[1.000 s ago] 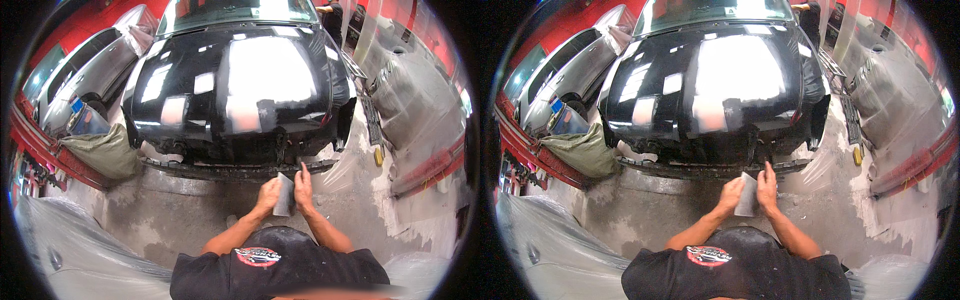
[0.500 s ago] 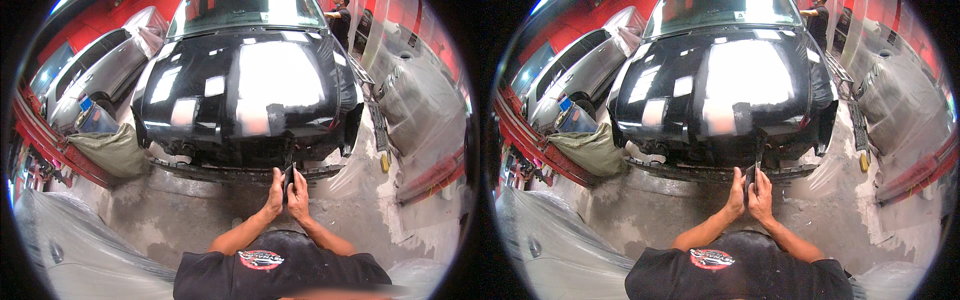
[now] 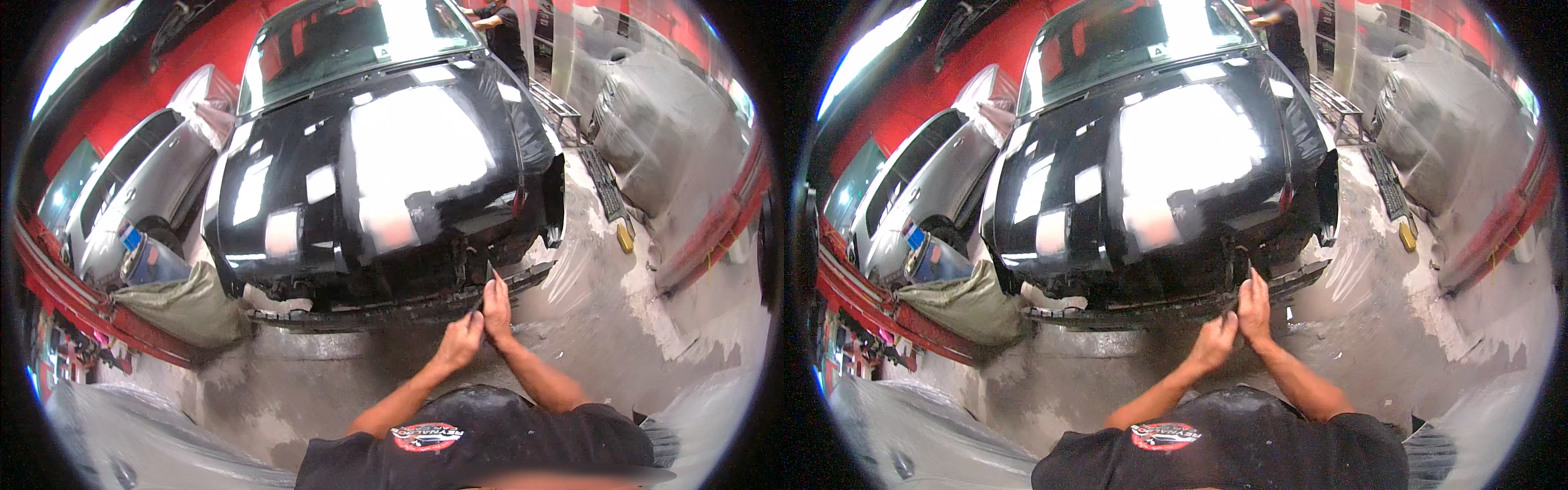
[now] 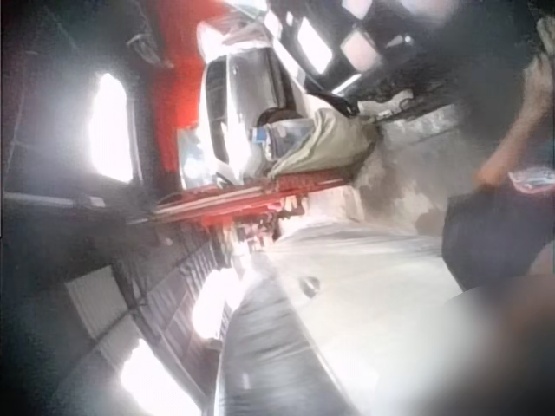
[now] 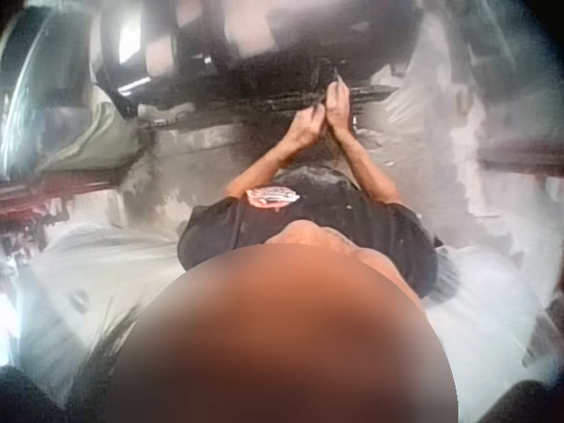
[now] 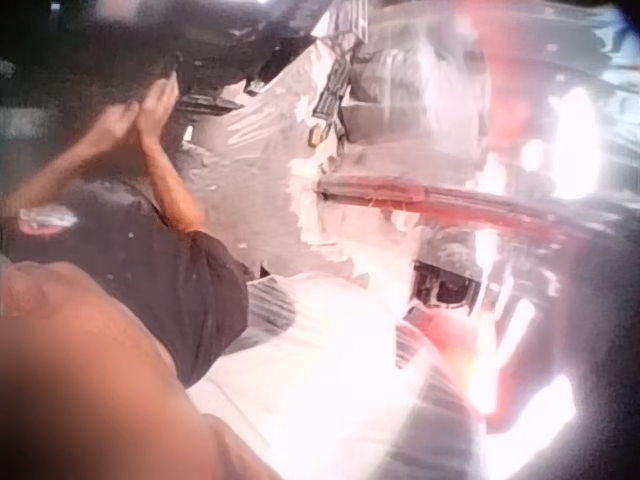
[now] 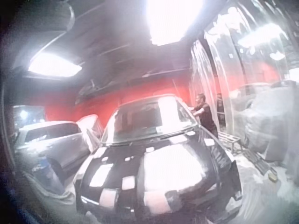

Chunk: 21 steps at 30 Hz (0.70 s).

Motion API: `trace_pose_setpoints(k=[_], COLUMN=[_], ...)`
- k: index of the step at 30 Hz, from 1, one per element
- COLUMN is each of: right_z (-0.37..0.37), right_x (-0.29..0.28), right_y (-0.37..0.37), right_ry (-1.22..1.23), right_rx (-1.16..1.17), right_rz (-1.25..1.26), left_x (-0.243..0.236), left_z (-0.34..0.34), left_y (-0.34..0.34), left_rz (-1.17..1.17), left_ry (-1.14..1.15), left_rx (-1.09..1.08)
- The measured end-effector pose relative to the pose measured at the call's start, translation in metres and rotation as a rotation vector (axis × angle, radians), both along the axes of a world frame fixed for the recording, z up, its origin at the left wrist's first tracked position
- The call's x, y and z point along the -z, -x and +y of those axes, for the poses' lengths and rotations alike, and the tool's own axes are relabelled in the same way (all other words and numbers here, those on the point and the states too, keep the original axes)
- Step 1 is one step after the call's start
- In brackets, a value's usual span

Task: The person sands the hood of a black car using a sanding block, moving across multiple areas to smooth the surface. The person switches between sanding blocks and continues sanding different sections of the hood.

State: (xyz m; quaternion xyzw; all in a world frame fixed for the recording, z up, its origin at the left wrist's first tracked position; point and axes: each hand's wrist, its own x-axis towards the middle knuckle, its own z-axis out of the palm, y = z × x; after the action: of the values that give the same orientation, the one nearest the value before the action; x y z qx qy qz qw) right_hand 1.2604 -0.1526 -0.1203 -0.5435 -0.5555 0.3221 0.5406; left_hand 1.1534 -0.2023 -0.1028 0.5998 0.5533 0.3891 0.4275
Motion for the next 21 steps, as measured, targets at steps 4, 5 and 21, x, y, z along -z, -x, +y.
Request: trace_pose_setpoints(k=[4, 5, 21], right_z=[-0.027, -0.037, -0.041], right_x=[-0.007, -0.009, 0.007], right_y=[0.000, -0.004, -0.079], right_ry=[0.057, 0.217, 0.600], right_rx=[-0.319, -0.385, -0.965], right_rz=[0.017, 0.205, -0.072], left_x=[-0.008, -0.010, 0.016], left_z=[0.013, 0.022, 0.035], left_y=[0.003, 0.008, 0.054], left_rz=[0.111, 0.146, 0.121], left_ry=[-0.098, -0.040, 0.051], left_rx=[-0.238, -0.340, -0.313])
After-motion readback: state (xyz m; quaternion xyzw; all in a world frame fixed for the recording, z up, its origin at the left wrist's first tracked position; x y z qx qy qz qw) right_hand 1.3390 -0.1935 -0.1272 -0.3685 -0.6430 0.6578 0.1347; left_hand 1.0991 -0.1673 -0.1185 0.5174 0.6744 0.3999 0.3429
